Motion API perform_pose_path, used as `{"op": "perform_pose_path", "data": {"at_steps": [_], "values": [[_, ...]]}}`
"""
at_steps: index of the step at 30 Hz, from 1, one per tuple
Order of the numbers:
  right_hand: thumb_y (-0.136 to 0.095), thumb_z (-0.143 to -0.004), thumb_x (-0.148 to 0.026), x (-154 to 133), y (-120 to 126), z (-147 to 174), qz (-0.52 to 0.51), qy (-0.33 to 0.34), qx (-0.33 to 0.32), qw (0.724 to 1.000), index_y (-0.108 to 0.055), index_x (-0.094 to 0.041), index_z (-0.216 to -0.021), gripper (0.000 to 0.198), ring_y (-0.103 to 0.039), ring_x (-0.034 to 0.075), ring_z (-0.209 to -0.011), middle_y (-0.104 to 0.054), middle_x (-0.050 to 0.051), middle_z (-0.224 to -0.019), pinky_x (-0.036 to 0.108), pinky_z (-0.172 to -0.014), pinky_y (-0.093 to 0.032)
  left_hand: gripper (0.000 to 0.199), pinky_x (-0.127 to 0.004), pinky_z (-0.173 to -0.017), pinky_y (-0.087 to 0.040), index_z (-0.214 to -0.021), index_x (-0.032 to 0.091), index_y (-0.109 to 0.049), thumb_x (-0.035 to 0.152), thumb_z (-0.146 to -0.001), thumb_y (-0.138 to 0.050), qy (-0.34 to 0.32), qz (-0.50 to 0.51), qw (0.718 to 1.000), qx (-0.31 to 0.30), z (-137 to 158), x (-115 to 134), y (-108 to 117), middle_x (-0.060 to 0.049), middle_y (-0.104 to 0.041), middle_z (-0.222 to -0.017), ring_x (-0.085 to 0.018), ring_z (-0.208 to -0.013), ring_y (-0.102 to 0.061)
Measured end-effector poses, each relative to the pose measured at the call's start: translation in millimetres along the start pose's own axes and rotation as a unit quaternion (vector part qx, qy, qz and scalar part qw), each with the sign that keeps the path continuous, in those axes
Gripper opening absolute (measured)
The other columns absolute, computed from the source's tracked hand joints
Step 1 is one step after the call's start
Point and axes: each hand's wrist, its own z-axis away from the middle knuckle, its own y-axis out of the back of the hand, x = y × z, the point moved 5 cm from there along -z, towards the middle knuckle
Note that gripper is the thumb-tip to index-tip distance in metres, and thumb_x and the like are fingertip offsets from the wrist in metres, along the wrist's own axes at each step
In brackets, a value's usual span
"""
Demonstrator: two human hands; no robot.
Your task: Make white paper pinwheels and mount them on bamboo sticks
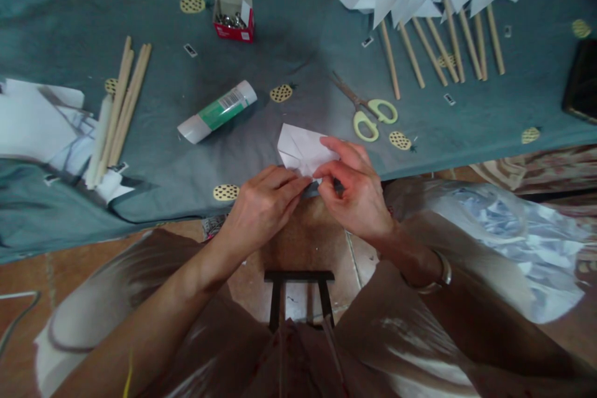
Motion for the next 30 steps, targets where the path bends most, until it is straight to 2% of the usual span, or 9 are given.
{"op": "perform_pose_path", "data": {"at_steps": [19,22,27,30], "values": [[-0.052,-0.080,-0.005,-0.1,0.0,-1.1,0.002,0.015,0.004,1.000,-0.068,-0.022,-0.081,0.023,-0.056,0.028,-0.121,-0.064,0.009,-0.131,0.051,-0.103,-0.050,0.018,-0.029,-0.074,-0.057,-0.102,0.013,-0.072,0.015,-0.094,-0.056,0.006,-0.002,1.000,0.001,-1.1,-2.1,-1.4,-0.009,-0.074,-0.095,-0.019,-0.085,-0.068],[-0.051,-0.084,-0.008,-0.9,-0.3,-1.3,0.000,0.022,0.004,1.000,-0.070,-0.022,-0.089,0.024,-0.056,0.028,-0.122,-0.062,0.010,-0.132,0.051,-0.105,-0.049,0.019,-0.030,-0.075,-0.058,-0.102,0.013,-0.072,0.016,-0.095,-0.054,0.006,-0.007,1.000,0.000,-0.8,-2.1,-1.8,-0.009,-0.074,-0.095,-0.019,-0.086,-0.068],[-0.049,-0.089,-0.013,0.4,-4.7,1.7,-0.005,0.038,-0.038,0.999,-0.069,-0.026,-0.113,0.034,-0.048,0.030,-0.132,-0.053,0.007,-0.144,0.055,-0.110,-0.044,0.019,-0.030,-0.075,-0.058,-0.102,0.014,-0.072,0.015,-0.094,-0.055,0.008,-0.009,1.000,-0.002,0.0,-3.0,-3.1,-0.009,-0.074,-0.095,-0.018,-0.086,-0.069],[-0.050,-0.091,-0.017,0.4,-7.5,4.4,0.019,0.058,-0.058,0.996,-0.067,-0.027,-0.117,0.033,-0.046,0.031,-0.134,-0.049,0.007,-0.147,0.056,-0.110,-0.043,0.018,-0.030,-0.074,-0.058,-0.101,0.012,-0.071,0.015,-0.094,-0.055,0.004,-0.004,1.000,0.003,-0.3,-2.7,-2.5,-0.009,-0.074,-0.094,-0.019,-0.085,-0.069]]}}
